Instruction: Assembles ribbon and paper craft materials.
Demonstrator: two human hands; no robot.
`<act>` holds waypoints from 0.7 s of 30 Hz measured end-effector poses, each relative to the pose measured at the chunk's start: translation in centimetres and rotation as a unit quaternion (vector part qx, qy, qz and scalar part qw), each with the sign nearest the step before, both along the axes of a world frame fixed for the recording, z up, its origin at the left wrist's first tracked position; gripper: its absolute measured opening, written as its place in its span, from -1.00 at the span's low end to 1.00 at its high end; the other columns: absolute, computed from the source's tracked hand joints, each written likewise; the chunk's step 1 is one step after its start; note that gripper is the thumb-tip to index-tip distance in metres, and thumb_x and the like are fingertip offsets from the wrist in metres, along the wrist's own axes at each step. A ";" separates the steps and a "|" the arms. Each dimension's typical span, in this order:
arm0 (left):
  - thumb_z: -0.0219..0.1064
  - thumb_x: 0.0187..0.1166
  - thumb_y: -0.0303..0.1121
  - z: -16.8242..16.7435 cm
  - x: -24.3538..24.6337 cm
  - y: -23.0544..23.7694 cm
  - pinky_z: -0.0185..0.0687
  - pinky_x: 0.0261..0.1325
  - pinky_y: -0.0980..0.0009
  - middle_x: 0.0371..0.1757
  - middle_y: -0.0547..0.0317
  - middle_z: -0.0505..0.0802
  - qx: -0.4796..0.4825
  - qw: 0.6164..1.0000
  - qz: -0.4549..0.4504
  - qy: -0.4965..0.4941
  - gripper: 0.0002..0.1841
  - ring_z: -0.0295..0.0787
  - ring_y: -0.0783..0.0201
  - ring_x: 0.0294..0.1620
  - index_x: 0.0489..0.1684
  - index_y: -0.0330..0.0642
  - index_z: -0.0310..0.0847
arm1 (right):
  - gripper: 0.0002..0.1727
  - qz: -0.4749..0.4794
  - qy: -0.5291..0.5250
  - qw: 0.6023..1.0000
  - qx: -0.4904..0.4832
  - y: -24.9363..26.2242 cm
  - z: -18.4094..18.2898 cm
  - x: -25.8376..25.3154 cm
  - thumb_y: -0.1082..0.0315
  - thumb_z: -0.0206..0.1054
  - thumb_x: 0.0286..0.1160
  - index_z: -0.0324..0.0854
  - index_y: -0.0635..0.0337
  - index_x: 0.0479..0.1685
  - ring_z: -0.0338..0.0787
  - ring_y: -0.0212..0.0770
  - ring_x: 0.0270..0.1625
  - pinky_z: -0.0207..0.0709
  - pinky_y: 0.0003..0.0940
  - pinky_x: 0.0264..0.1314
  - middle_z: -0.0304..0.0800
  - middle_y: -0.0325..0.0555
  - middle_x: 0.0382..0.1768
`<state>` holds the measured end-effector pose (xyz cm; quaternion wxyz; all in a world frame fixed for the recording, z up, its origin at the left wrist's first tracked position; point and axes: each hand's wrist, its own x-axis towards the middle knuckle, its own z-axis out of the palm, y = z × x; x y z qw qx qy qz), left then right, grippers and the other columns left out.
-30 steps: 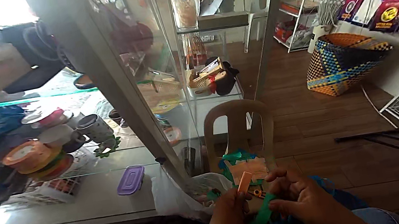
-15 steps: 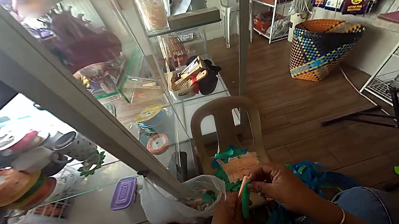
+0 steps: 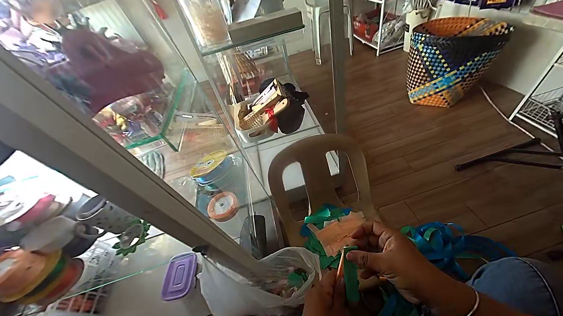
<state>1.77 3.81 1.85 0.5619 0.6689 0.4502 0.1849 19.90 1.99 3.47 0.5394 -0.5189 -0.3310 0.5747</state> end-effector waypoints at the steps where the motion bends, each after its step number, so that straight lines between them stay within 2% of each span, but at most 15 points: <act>1: 0.01 0.85 -0.37 0.0 0.1 -0.1 0.60 -0.41 0.61 -0.43 0.34 0.71 -0.006 1.000 0.007 -0.011 -0.77 0.60 0.56 -0.57 -0.01 -0.25 0.59 | -0.60 -0.007 0.024 1.000 -0.008 0.0 -0.1 -0.2 0.62 0.50 0.35 0.49 0.27 0.13 0.86 -0.28 -0.24 0.78 -0.43 -0.27 0.79 -0.08 -0.16; 6: -0.02 0.85 -0.39 -0.3 0.4 -0.3 0.62 -0.45 0.58 -0.47 0.33 0.70 -0.032 0.997 0.036 -0.054 -0.76 0.59 0.54 -0.61 0.01 -0.27 0.59 | -0.64 -0.040 0.139 0.989 -0.032 0.1 -0.9 -1.2 0.65 0.43 0.41 0.46 0.28 0.12 0.84 -0.27 -0.21 0.76 -0.39 -0.10 0.79 -0.07 -0.16; 9: -0.02 0.84 -0.43 -0.6 0.9 -0.7 0.64 -0.46 0.57 -0.50 0.33 0.68 -0.032 0.995 0.056 -0.073 -0.77 0.60 0.53 -0.62 -0.02 -0.28 0.57 | -0.68 -0.059 0.178 0.981 -0.041 0.1 -1.0 -1.6 0.64 0.41 0.46 0.45 0.27 0.11 0.83 -0.28 -0.24 0.75 -0.40 -0.11 0.78 -0.06 -0.16; 12: -0.04 0.83 -0.48 -1.0 1.5 -1.2 0.63 -0.46 0.57 -0.48 0.31 0.71 -0.033 0.991 0.083 -0.101 -0.77 0.60 0.51 -0.61 0.00 -0.31 0.58 | -0.70 -0.074 0.207 0.974 -0.052 0.1 -1.2 -1.9 0.62 0.40 0.47 0.46 0.26 0.09 0.78 -0.29 -0.32 0.72 -0.43 -0.21 0.76 -0.06 -0.18; 15: -0.07 0.82 -0.50 -1.6 1.9 -1.4 0.64 -0.47 0.57 -0.45 0.28 0.73 -0.035 0.987 0.098 -0.123 -0.74 0.61 0.50 -0.61 0.04 -0.34 0.59 | -0.74 -0.069 0.197 0.977 -0.045 0.3 -1.2 -2.0 0.62 0.40 0.48 0.52 0.27 0.06 0.77 -0.34 -0.33 0.69 -0.49 -0.23 0.78 -0.09 -0.21; 19: -0.06 0.86 -0.44 -1.3 2.0 -1.3 0.65 -0.49 0.55 -0.54 0.30 0.69 -0.041 0.984 0.116 -0.125 -0.75 0.60 0.49 -0.65 0.00 -0.32 0.55 | -0.80 -0.047 0.132 0.990 -0.022 0.8 -1.5 -1.7 0.57 0.43 0.48 0.63 0.30 0.02 0.77 -0.37 -0.29 0.64 -0.55 -0.24 0.81 -0.11 -0.21; 21: -0.07 0.86 -0.44 -1.2 1.9 -1.3 0.65 -0.49 0.55 -0.56 0.31 0.68 -0.048 0.983 0.122 -0.127 -0.76 0.60 0.50 -0.65 -0.02 -0.32 0.54 | -0.80 -0.037 0.135 0.990 -0.035 1.0 -1.4 -1.5 0.55 0.43 0.50 0.62 0.29 0.03 0.78 -0.35 -0.27 0.66 -0.52 -0.21 0.80 -0.10 -0.20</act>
